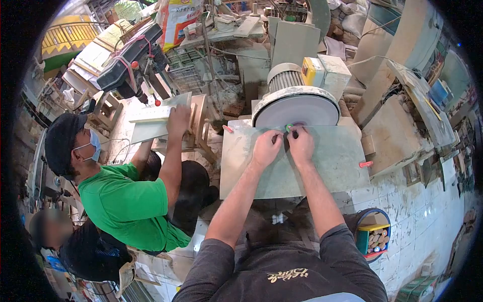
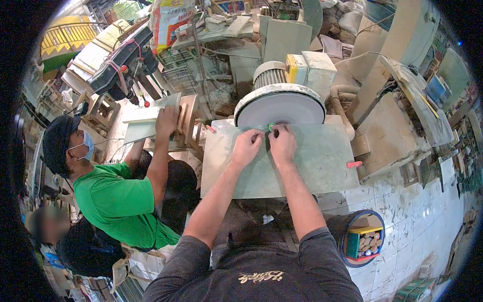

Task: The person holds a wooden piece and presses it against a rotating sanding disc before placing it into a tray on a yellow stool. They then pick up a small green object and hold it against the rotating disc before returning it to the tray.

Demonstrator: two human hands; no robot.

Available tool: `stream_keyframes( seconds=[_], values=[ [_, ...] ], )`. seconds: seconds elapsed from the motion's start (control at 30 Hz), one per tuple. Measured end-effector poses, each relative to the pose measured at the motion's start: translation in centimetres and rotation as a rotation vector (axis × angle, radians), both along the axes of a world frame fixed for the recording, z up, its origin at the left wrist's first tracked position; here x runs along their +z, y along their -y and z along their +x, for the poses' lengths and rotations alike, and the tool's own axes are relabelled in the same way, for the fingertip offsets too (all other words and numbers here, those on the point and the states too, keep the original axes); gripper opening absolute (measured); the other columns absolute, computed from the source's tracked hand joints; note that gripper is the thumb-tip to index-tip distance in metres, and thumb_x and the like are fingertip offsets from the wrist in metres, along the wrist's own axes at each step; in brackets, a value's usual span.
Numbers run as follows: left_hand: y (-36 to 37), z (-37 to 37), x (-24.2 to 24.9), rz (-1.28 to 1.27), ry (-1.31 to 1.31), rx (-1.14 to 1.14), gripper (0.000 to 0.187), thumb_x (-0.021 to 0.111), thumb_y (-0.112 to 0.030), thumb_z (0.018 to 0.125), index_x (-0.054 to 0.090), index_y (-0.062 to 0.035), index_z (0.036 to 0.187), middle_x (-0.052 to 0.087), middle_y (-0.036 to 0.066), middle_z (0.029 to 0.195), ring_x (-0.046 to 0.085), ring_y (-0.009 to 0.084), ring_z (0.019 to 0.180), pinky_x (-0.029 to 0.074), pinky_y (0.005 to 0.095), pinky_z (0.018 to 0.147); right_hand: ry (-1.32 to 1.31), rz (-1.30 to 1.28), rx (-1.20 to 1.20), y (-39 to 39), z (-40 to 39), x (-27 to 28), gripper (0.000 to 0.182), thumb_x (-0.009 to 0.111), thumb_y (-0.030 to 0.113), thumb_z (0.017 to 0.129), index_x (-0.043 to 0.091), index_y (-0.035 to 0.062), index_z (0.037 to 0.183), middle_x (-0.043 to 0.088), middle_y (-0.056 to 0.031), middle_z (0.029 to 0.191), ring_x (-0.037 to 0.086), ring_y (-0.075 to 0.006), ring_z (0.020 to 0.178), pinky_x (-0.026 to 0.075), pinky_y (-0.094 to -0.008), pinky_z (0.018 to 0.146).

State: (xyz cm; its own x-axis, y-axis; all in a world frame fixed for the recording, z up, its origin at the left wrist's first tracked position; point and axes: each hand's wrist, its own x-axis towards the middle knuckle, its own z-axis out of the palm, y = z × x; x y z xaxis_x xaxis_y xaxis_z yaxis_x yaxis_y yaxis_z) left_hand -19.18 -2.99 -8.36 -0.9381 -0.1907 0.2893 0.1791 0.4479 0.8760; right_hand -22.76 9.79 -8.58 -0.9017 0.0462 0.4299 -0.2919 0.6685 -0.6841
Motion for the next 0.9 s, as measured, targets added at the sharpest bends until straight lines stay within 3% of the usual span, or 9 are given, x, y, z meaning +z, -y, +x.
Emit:
stream_keyframes(
  seconds=[0.1, 0.7, 0.9],
  values=[
    [0.08, -0.19, -0.37, -0.037, -0.043, 0.002, 0.018, 0.058, -0.011, 0.086, 0.067, 0.0011, 0.096, 0.068, 0.016, 0.084, 0.067, 0.0236, 0.073, 0.051, 0.0334, 0.069, 0.016, -0.019, 0.005, 0.1, -0.05, 0.05, 0.014, 0.068, 0.018, 0.081, 0.068, 0.0079, 0.091, 0.065, -0.0133, 0.092, 0.063, -0.0356, 0.083, 0.05, -0.045, 0.069],
    [0.15, -0.16, -0.45, -0.037, -0.023, -0.022, 0.017, 0.058, -0.011, 0.087, 0.066, 0.0001, 0.097, 0.068, 0.016, 0.087, 0.068, 0.0263, 0.079, 0.052, 0.0344, 0.073, 0.023, 0.025, -0.006, -0.07, -0.35, -0.25, 0.013, 0.068, 0.017, 0.08, 0.069, 0.0102, 0.091, 0.066, -0.0127, 0.093, 0.064, -0.036, 0.082, 0.05, -0.0459, 0.069],
    [-0.04, -0.24, -0.59, -0.011, -0.057, -0.002, 0.015, 0.06, -0.01, 0.084, 0.067, 0.0004, 0.093, 0.066, 0.019, 0.084, 0.065, 0.03, 0.074, 0.051, 0.0366, 0.07, 0.032, 0.035, -0.019, -0.11, -0.36, -0.34, 0.014, 0.068, 0.018, 0.08, 0.069, 0.0099, 0.091, 0.066, -0.0124, 0.091, 0.064, -0.0355, 0.081, 0.051, -0.0453, 0.069]
  ],
)
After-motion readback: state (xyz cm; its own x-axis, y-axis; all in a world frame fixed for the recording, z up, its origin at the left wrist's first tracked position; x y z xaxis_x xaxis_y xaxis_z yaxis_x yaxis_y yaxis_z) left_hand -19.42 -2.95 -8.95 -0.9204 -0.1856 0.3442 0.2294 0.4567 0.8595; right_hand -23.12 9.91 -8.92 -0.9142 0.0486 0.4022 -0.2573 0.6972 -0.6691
